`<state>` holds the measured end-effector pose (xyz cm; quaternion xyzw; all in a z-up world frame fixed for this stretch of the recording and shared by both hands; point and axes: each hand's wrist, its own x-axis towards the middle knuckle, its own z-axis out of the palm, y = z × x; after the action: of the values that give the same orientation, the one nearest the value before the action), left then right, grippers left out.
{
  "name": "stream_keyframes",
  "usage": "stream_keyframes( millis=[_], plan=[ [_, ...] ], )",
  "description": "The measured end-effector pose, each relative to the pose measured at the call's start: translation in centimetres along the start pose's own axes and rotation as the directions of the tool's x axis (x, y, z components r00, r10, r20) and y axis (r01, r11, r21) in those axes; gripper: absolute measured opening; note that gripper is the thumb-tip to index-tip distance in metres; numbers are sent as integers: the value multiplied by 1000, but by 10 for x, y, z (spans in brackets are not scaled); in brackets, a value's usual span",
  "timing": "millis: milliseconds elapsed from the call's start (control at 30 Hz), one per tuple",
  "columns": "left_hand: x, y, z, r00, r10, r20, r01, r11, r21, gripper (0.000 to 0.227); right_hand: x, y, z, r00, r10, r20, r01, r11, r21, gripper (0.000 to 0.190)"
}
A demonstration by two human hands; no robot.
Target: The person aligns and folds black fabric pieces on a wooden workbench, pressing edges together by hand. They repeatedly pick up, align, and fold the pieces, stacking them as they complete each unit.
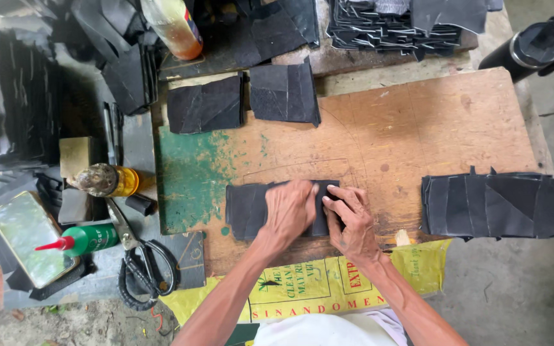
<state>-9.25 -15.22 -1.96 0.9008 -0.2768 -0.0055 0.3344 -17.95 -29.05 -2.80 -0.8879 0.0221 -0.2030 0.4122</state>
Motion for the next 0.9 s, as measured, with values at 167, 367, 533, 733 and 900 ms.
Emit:
stream_keyframes(
  millis=[167, 367, 533, 733, 900],
  plan=[
    [0, 1, -2, 999, 12, 37, -13, 1000, 20, 20, -1, 2, 0, 1000, -3, -8, 3, 1000, 6, 24],
    [-2, 6, 0, 1000, 2, -27, -1, 999, 38, 20, -7, 4, 2, 1000, 10, -7, -10, 1000, 23, 25],
    [1, -2, 11, 1000, 7, 7, -7, 998, 54, 23, 2, 8, -1, 1000, 4, -26, -3, 1000, 15, 23],
    [-2, -3, 16, 1000, -19, -14, 20, 997, 77, 22, -4, 8, -1, 1000, 7, -29, -6, 1000, 27, 24],
    [21, -1, 6, 999, 30, 12, -32, 993, 116, 13, -3, 5, 0, 999, 10, -37, -9, 1000, 22, 24]
  ],
)
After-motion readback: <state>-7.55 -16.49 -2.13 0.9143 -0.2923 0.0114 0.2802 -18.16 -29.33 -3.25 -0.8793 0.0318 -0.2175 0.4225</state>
